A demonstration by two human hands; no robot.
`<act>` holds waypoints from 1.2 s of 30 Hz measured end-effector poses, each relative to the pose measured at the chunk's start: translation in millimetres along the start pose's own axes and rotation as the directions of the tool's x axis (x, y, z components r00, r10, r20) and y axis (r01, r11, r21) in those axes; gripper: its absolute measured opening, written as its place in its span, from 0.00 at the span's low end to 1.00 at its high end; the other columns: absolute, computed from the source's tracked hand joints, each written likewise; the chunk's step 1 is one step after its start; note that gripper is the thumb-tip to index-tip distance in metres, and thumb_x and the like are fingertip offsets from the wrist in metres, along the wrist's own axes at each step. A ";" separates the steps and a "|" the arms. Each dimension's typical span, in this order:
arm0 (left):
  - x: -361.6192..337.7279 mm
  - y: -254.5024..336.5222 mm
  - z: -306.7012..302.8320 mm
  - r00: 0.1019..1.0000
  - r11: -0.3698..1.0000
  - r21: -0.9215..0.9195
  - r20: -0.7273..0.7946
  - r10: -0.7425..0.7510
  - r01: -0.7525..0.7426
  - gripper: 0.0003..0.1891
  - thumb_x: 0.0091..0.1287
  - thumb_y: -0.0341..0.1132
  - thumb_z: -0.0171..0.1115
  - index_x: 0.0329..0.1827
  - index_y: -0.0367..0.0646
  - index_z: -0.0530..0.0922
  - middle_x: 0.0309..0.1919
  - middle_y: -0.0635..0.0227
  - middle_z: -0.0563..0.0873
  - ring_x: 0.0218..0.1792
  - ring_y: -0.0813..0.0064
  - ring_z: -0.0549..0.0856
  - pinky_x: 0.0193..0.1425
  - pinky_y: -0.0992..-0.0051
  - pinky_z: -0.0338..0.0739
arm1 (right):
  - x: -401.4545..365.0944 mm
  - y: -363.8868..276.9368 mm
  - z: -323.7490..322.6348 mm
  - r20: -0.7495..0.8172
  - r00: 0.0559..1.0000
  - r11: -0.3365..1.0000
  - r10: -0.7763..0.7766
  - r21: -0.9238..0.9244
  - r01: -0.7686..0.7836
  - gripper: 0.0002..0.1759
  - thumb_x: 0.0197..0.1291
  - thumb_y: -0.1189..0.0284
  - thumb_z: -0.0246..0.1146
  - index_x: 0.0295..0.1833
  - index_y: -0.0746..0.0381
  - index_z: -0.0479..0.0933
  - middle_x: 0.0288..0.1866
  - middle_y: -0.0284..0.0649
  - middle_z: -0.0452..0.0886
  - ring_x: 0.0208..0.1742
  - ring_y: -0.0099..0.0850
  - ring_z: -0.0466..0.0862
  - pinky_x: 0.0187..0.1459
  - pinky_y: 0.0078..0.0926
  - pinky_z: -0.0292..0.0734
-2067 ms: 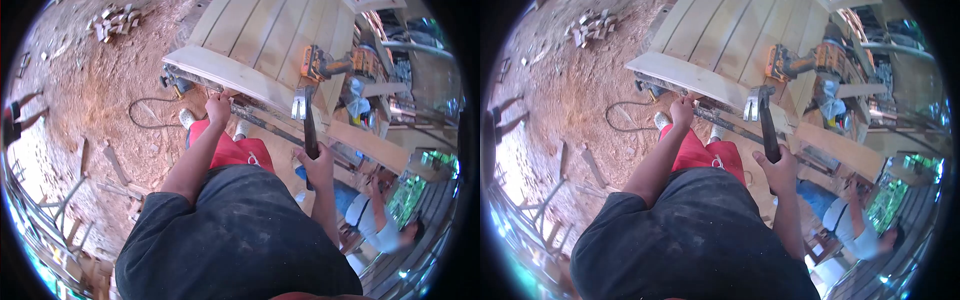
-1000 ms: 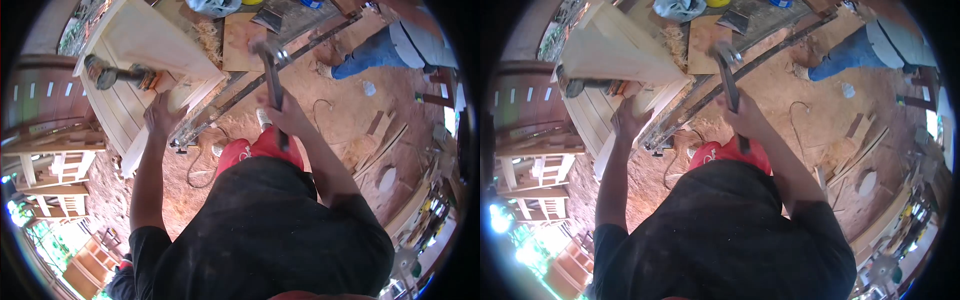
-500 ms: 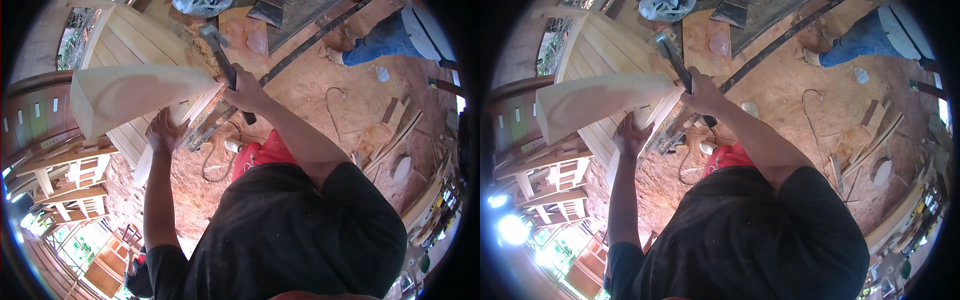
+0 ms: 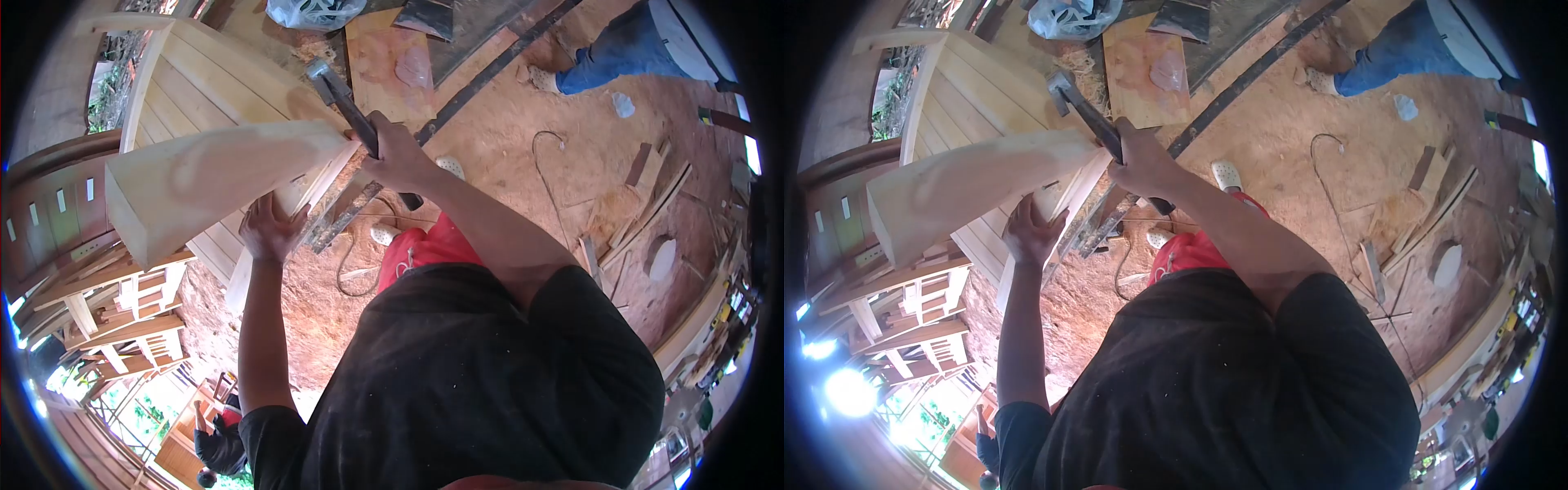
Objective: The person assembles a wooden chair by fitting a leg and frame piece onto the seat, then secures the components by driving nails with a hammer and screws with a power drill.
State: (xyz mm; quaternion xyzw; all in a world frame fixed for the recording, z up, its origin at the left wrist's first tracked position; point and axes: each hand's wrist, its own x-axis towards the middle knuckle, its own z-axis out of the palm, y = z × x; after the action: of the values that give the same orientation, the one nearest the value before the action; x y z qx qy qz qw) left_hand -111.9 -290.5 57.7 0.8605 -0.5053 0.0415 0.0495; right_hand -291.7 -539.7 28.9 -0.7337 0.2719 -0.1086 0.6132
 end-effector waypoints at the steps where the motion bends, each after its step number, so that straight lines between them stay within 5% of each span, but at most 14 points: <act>1: -0.1 0.1 -0.1 1.000 1.000 0.003 0.005 -0.006 0.006 0.42 0.47 0.56 0.85 0.61 0.40 0.81 0.45 0.49 0.91 0.43 0.46 0.91 0.50 0.52 0.86 | 0.0 -1.9 -1.0 0.010 1.000 1.000 0.008 0.007 -0.008 0.20 0.53 0.78 0.64 0.53 0.68 0.73 0.29 0.51 0.78 0.32 0.47 0.84 0.37 0.44 0.75; 13: -3.6 -1.0 -0.1 0.997 0.999 0.006 0.050 -0.050 0.050 0.42 0.47 0.55 0.85 0.64 0.44 0.81 0.51 0.54 0.91 0.48 0.48 0.91 0.53 0.53 0.86 | -0.8 -6.3 -3.4 0.023 0.998 0.998 0.059 0.021 -0.060 0.20 0.54 0.77 0.66 0.53 0.66 0.73 0.31 0.48 0.79 0.32 0.45 0.84 0.39 0.42 0.77; 16: -5.2 -5.5 5.7 0.999 0.999 0.006 -0.001 -0.034 0.034 0.39 0.48 0.56 0.83 0.60 0.44 0.83 0.52 0.54 0.90 0.49 0.50 0.90 0.54 0.54 0.86 | 1.0 9.7 9.5 -0.007 1.000 0.997 0.022 0.075 -0.021 0.24 0.55 0.76 0.64 0.59 0.68 0.74 0.32 0.51 0.81 0.34 0.48 0.86 0.40 0.43 0.80; 25: -3.4 4.9 -5.6 0.988 0.988 -0.028 0.012 -0.153 0.154 0.35 0.49 0.57 0.82 0.57 0.49 0.83 0.44 0.62 0.91 0.44 0.58 0.92 0.51 0.60 0.87 | -2.3 -12.4 11.8 0.026 0.999 0.997 0.046 -0.064 -0.044 0.20 0.56 0.73 0.68 0.54 0.68 0.75 0.37 0.40 0.84 0.38 0.29 0.85 0.45 0.30 0.81; 28: -7.1 2.2 -4.2 0.984 0.985 -0.023 0.050 -0.169 0.170 0.35 0.51 0.60 0.79 0.56 0.48 0.81 0.45 0.63 0.90 0.47 0.58 0.91 0.53 0.59 0.85 | -5.5 6.6 22.1 -0.073 0.996 0.999 -0.045 -0.003 0.045 0.24 0.53 0.76 0.65 0.58 0.68 0.78 0.32 0.39 0.81 0.32 0.29 0.84 0.38 0.30 0.79; 36: -16.0 0.0 -3.6 0.977 0.981 -0.034 0.098 -0.187 0.191 0.35 0.59 0.61 0.74 0.62 0.48 0.78 0.50 0.63 0.88 0.54 0.55 0.88 0.60 0.55 0.81 | -110.5 -32.0 -17.2 -0.155 0.988 0.977 0.016 0.210 0.017 0.09 0.70 0.72 0.67 0.47 0.64 0.74 0.35 0.35 0.82 0.31 0.21 0.82 0.35 0.25 0.78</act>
State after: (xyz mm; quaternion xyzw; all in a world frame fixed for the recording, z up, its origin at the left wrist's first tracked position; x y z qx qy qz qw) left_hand -119.8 -276.2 59.3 0.9044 -0.4238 -0.0153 0.0480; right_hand -383.2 -492.1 82.6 -0.6538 0.3056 -0.1938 0.6645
